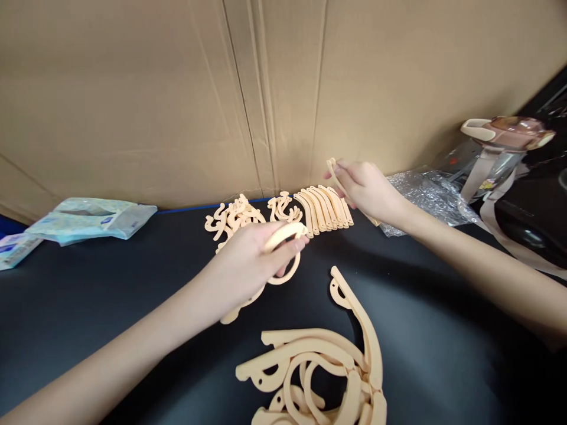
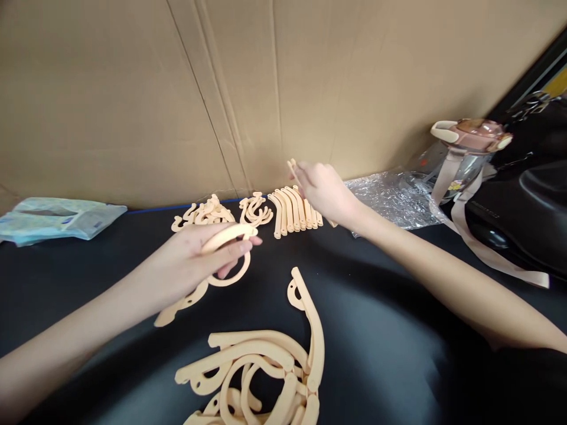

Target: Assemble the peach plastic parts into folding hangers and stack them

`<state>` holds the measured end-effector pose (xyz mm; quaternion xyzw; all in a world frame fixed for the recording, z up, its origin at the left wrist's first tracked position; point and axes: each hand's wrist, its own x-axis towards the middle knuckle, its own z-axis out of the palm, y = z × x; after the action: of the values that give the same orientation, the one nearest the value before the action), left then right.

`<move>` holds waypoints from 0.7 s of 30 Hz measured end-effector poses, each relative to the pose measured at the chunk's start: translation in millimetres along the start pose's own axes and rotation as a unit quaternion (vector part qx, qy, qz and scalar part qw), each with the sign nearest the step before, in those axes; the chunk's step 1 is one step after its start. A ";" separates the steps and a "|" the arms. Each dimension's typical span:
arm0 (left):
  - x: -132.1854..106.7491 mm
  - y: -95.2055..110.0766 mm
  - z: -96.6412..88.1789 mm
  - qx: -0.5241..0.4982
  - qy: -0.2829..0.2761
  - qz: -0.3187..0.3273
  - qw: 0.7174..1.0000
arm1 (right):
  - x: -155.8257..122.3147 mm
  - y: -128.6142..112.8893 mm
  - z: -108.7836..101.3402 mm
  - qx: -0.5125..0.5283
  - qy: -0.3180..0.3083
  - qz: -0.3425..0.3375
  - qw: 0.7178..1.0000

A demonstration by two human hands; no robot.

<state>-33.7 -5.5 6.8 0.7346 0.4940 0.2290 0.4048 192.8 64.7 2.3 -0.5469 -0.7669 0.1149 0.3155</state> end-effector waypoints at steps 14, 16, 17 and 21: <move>11.4 -3.1 -16.4 -0.244 -0.025 -0.138 0.960 | 21.6 18.8 32.9 0.000 -0.036 -0.001 0.999; 11.6 -4.5 -17.4 -0.252 -0.019 -0.141 0.957 | 27.0 14.9 43.2 -0.053 -0.040 -0.023 0.998; 11.6 -4.9 -17.9 -0.252 -0.017 -0.140 0.957 | 29.7 13.7 48.1 -0.075 -0.041 -0.027 0.996; 11.5 -4.0 -18.8 -0.247 -0.013 -0.138 0.959 | 36.2 11.9 60.6 -0.139 -0.053 -0.032 0.988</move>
<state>-45.1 12.6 13.5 0.5399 0.5131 0.2759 0.6076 157.6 112.3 -37.8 -0.5537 -0.8082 0.0253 0.1989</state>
